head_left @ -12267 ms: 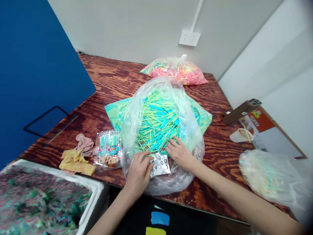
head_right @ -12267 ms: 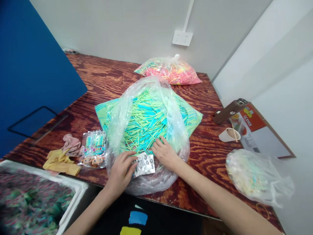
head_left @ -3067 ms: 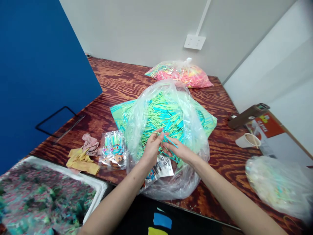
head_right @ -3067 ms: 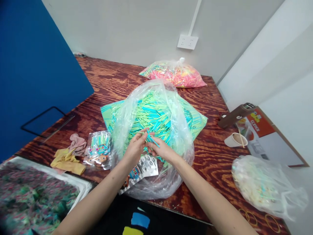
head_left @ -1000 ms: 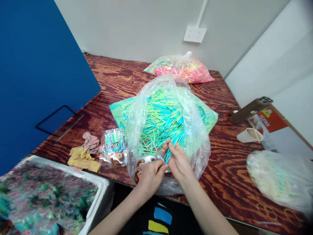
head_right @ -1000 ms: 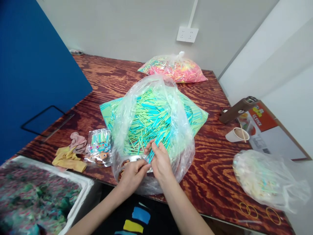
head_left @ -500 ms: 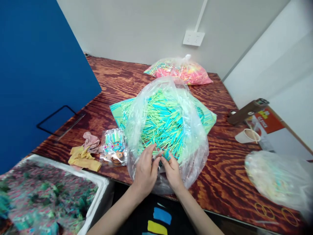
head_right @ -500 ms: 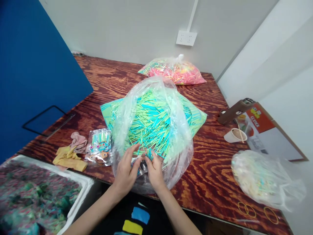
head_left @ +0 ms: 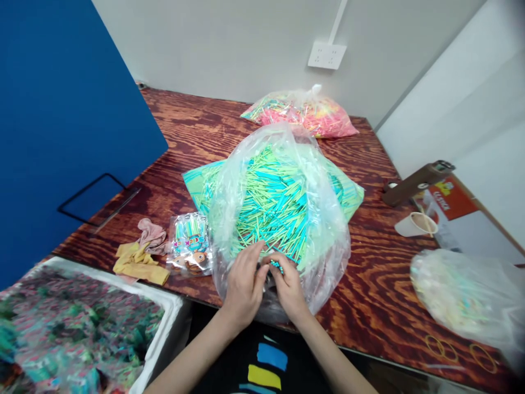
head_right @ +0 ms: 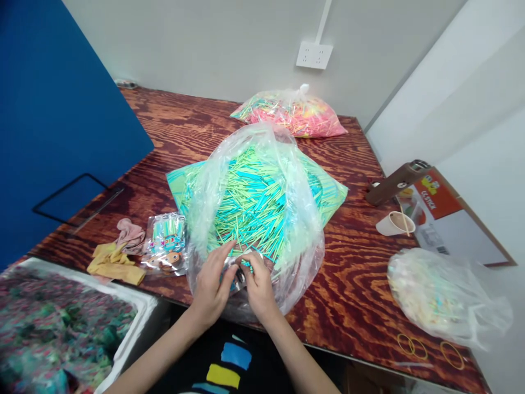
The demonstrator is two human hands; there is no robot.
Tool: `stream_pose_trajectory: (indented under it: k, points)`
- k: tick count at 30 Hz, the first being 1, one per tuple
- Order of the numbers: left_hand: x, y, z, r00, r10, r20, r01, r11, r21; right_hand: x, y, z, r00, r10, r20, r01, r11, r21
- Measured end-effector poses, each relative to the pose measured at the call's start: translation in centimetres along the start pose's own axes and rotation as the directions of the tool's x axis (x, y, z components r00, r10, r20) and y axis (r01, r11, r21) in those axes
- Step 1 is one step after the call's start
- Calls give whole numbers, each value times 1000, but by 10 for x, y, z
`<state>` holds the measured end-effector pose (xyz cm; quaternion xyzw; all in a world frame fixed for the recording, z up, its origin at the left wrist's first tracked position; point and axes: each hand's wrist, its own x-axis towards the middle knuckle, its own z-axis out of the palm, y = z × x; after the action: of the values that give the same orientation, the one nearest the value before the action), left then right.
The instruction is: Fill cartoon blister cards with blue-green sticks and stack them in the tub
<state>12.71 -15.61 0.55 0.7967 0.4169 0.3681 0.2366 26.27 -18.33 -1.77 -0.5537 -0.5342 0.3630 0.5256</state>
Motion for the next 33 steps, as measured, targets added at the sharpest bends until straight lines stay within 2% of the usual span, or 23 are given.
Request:
stream_pose_trajectory:
  k: [3,6,11,14,17,20,24,30,33]
  points:
    - [0,-12,3,997,-75,23,74,995,70,2,-4,-1,1000,8,8,-8,1000,8]
    - [0,-20,9,990,-66,125,43,982,185,2,-7,-4,1000,29,-4,-29,999,28]
    - [6,-16,11,968,-136,213,53,934,353,4,-17,-15,998,42,-48,-41,999,27]
    - [13,-14,11,955,-186,232,80,913,401,7,-21,-24,997,37,-71,-35,999,27]
    - [20,-16,13,954,-218,206,134,925,356,9,-20,-30,996,37,-85,-35,999,20]
    - [25,-20,14,956,-226,185,179,954,242,8,-16,-32,995,51,-89,-50,999,12]
    - [27,-26,11,965,-203,163,185,975,121,6,-15,-34,992,72,-100,-70,997,24]
    - [24,-34,6,982,-149,114,125,973,193,8,-16,-32,989,92,-113,-88,995,39]
    - [25,-34,2,980,-131,148,95,968,232,7,-14,-32,989,94,-116,-90,995,46]
